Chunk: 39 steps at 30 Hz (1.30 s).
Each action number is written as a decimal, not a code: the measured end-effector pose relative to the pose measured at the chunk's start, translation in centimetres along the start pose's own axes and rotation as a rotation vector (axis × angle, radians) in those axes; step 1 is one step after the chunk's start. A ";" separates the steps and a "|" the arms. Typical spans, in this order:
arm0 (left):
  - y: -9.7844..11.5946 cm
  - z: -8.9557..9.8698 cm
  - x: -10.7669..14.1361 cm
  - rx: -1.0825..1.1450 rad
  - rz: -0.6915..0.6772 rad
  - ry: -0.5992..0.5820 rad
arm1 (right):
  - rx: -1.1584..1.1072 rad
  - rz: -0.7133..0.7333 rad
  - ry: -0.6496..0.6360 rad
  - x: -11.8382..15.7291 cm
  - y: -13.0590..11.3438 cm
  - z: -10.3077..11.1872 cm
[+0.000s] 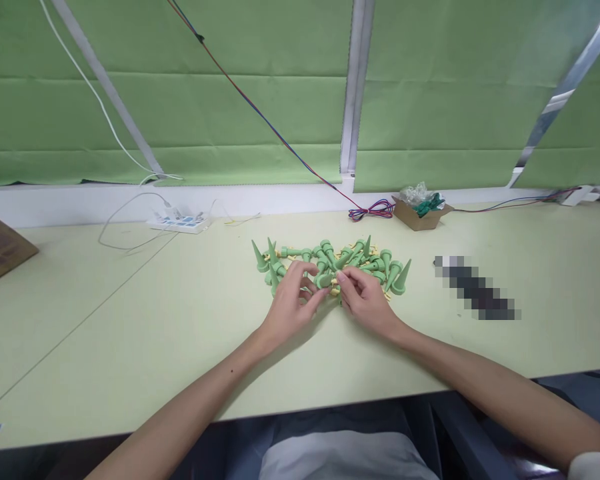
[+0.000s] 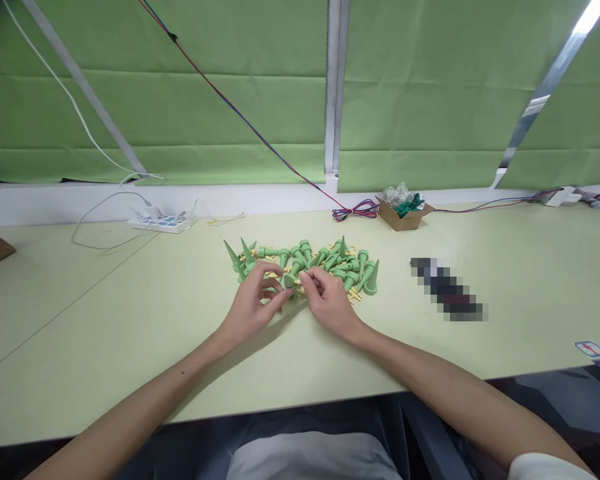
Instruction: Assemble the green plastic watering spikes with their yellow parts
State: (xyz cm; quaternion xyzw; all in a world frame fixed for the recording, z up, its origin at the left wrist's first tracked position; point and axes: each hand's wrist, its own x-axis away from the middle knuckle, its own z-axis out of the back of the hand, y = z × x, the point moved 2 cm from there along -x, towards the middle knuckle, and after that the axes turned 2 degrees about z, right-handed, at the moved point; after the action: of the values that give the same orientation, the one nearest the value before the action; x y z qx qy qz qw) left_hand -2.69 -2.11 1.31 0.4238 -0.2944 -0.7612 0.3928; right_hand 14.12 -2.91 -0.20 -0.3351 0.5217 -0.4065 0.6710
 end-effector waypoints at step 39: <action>0.0 0.1 0.1 -0.168 -0.131 -0.103 | 0.069 0.060 -0.043 0.3 0.0 0.1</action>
State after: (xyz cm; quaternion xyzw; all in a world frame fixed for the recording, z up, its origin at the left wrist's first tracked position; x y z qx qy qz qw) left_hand -2.77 -2.19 1.33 0.3682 -0.2210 -0.8280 0.3606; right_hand 14.29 -3.15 -0.29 -0.3044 0.5028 -0.3966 0.7052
